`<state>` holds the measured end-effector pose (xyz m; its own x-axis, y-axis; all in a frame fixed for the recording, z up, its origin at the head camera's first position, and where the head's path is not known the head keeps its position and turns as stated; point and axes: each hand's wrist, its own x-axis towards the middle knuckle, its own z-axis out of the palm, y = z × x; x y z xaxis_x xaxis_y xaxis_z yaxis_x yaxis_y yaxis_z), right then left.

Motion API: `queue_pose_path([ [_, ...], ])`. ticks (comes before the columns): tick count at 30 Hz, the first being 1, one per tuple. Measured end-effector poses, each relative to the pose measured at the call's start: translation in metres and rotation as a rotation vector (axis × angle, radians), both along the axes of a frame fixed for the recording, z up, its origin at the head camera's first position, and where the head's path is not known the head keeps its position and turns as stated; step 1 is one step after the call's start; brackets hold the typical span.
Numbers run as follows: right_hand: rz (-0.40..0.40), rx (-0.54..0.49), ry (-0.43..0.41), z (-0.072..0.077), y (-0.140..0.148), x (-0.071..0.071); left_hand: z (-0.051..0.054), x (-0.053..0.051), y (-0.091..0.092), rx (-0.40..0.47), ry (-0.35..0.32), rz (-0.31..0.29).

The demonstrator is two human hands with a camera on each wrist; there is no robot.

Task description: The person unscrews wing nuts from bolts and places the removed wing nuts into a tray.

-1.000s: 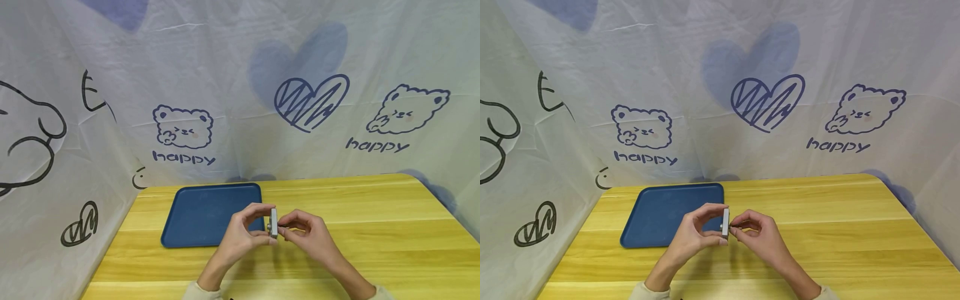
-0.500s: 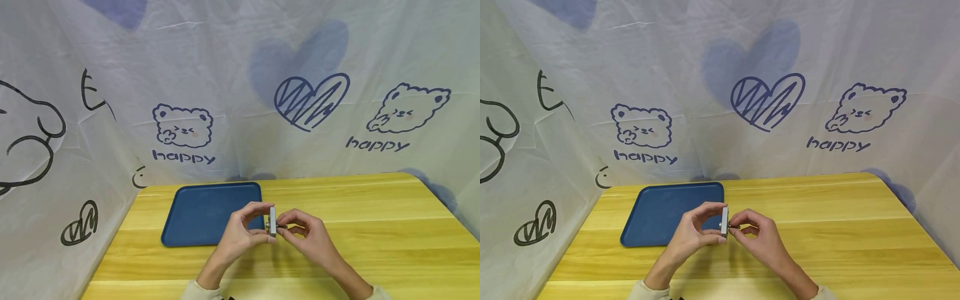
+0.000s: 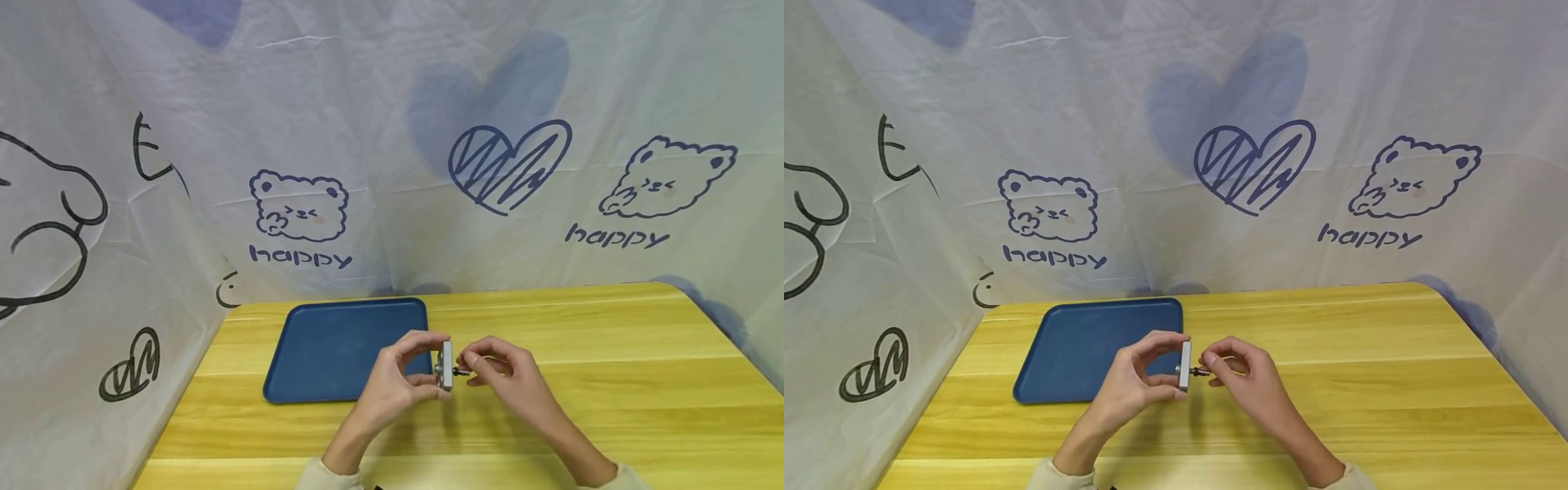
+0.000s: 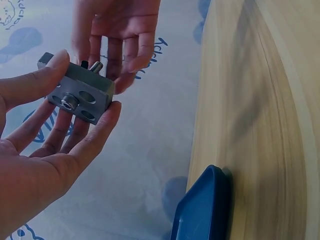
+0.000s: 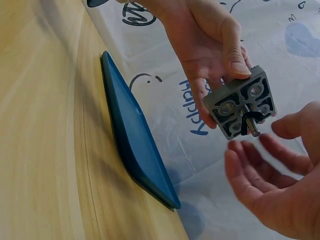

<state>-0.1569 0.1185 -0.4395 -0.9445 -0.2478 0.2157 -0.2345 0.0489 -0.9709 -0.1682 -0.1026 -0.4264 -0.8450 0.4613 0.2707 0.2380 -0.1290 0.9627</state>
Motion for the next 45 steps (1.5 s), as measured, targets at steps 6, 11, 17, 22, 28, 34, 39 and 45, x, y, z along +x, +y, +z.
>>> queue_pose_path([
  [6, 0.137, -0.005, -0.202, 0.0005, 0.0016, 0.0, -0.0011, 0.0014, 0.0009, -0.022, 0.025, -0.008],
  [11, 0.226, -0.044, -0.283, -0.0005, 0.0042, -0.0011, -0.0009, 0.0017, 0.0018, -0.068, 0.044, 0.0],
  [17, 0.198, -0.054, -0.288, -0.0025, 0.0037, -0.0019, -0.0005, 0.0023, 0.0028, -0.087, 0.045, 0.0],
  [22, 0.191, -0.061, -0.291, -0.0023, 0.0037, -0.0014, -0.001, 0.0025, 0.0038, -0.095, 0.039, 0.0],
  [28, 0.171, -0.074, -0.26, -0.0004, 0.0038, 0.0, -0.0017, 0.003, 0.004, -0.094, 0.037, 0.009],
  [34, 0.141, -0.076, -0.217, 0.0025, 0.0018, 0.0016, -0.0011, 0.0028, 0.0035, -0.058, 0.036, 0.013],
  [39, 0.109, -0.056, -0.172, 0.0048, 0.0003, 0.0039, -0.0003, 0.002, 0.0032, -0.03, 0.017, 0.01],
  [45, 0.064, -0.004, -0.022, 0.005, -0.0033, 0.0056, 0.0009, 0.0015, 0.0016, 0.006, -0.017, 0.001],
])
